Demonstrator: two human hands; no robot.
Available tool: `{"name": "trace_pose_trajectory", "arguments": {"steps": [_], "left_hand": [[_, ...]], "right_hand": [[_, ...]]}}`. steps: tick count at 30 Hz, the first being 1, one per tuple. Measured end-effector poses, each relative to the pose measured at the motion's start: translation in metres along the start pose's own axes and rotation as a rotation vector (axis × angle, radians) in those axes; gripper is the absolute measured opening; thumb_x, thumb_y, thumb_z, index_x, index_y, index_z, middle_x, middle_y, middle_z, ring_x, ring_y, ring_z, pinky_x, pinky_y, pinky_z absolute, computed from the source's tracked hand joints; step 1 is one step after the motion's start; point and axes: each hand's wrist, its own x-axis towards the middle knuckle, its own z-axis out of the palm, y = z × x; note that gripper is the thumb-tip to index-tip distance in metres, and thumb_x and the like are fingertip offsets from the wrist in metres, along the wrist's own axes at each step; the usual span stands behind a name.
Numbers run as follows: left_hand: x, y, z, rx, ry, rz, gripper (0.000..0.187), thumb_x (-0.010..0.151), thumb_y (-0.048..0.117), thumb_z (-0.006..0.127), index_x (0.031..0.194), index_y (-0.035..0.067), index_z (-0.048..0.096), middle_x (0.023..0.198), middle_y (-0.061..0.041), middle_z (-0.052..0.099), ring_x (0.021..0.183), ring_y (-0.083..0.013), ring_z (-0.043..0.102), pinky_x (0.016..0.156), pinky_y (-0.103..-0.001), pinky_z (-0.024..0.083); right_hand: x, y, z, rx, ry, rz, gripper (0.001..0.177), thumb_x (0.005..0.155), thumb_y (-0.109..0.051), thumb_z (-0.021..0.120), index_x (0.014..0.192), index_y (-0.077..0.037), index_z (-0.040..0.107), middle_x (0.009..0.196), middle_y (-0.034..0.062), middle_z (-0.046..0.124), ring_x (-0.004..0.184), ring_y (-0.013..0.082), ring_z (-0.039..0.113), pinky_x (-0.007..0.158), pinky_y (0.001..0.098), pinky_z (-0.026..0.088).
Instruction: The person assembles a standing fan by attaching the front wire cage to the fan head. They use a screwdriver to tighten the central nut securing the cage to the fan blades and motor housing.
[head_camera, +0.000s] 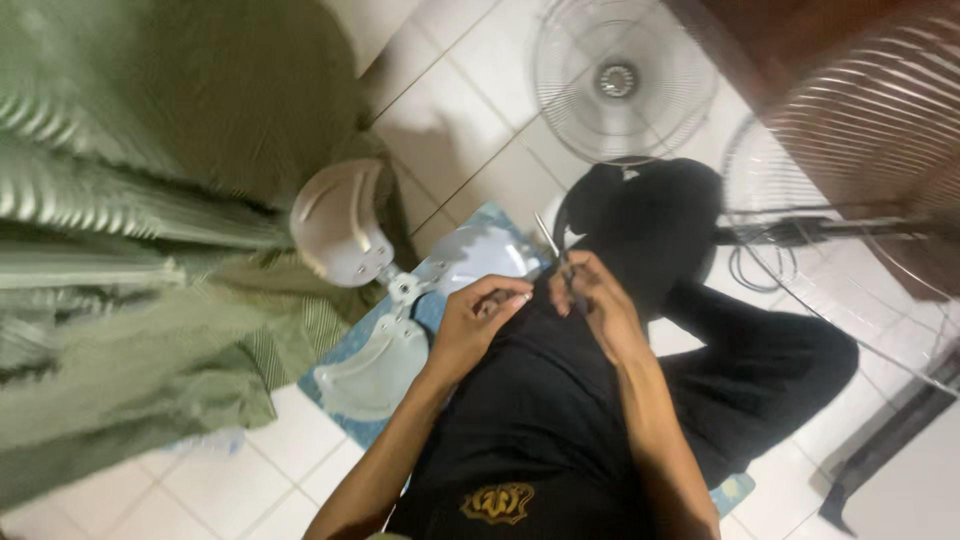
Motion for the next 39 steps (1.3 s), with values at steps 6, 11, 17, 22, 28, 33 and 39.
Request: {"name": "trace_pose_trajectory", "arguments": {"steps": [6,11,17,22,28,33,39], "left_hand": [[0.014,0.009,0.052,-0.189,-0.206,-0.023,0.017,0.097,0.006,0.07,0.112,-0.001,0.073,0.101,-0.003,0.074,0.094,-0.0074,0.067,0.086,-0.019,0.053],[0.022,0.011,0.104,-0.096,-0.302,-0.06,0.013,0.095,0.003,0.073,0.106,-0.002,0.077,0.096,-0.005,0.075,0.086,-0.0079,0.063,0.079,-0.019,0.049],[0.031,0.011,0.14,-0.141,-0.483,-0.174,0.012,0.094,0.007,0.072,0.102,-0.001,0.078,0.095,-0.005,0.078,0.088,-0.0074,0.069,0.083,-0.02,0.054],[0.035,0.008,0.163,-0.231,-0.602,-0.346,0.013,0.096,0.013,0.071,0.099,0.001,0.076,0.095,-0.004,0.077,0.076,-0.0054,0.055,0.068,-0.021,0.043],[0.038,0.002,0.187,-0.089,-0.628,-0.291,0.015,0.094,0.016,0.072,0.098,0.003,0.078,0.081,0.002,0.068,0.071,-0.0047,0.05,0.066,-0.02,0.041],[0.047,0.005,0.202,0.044,-0.641,-0.24,0.012,0.092,0.012,0.076,0.098,0.002,0.077,0.081,0.001,0.07,0.071,-0.0046,0.053,0.063,-0.02,0.042],[0.058,0.012,0.208,0.06,-0.717,-0.305,0.013,0.091,0.014,0.075,0.096,0.002,0.076,0.083,0.001,0.072,0.07,-0.0059,0.055,0.062,-0.021,0.044]], "right_hand": [[-0.059,0.006,-0.011,0.088,0.103,-0.222,0.033,0.091,0.0,0.061,0.122,-0.005,0.049,0.089,0.007,0.058,0.07,0.013,0.051,0.063,0.0262,0.043],[-0.092,0.002,-0.012,-0.295,0.493,-0.399,0.035,0.089,0.004,0.076,0.122,0.0,0.065,0.092,0.0022,0.058,0.084,0.011,0.053,0.075,0.0237,0.046],[-0.12,-0.016,-0.037,-0.619,0.676,-0.623,0.024,0.083,-0.001,0.081,0.105,0.0,0.073,0.099,0.005,0.068,0.091,0.0142,0.066,0.079,0.0257,0.053],[-0.136,-0.014,-0.05,-0.531,0.741,-0.617,0.018,0.081,0.001,0.081,0.098,0.0,0.076,0.094,0.0064,0.068,0.087,0.0158,0.066,0.075,0.0266,0.054],[-0.15,-0.011,-0.073,-0.519,0.826,-0.599,0.013,0.082,0.002,0.081,0.094,0.001,0.076,0.093,0.0065,0.069,0.082,0.0154,0.066,0.07,0.0267,0.053],[-0.155,-0.02,-0.078,-0.66,0.908,-0.63,0.021,0.078,0.001,0.08,0.099,-0.001,0.076,0.099,0.0077,0.072,0.085,0.0165,0.072,0.07,0.0263,0.056],[-0.166,-0.036,-0.087,-0.693,0.815,-0.599,0.026,0.077,0.0,0.081,0.102,0.0,0.077,0.102,0.0091,0.074,0.087,0.0186,0.075,0.072,0.0282,0.058]]}}
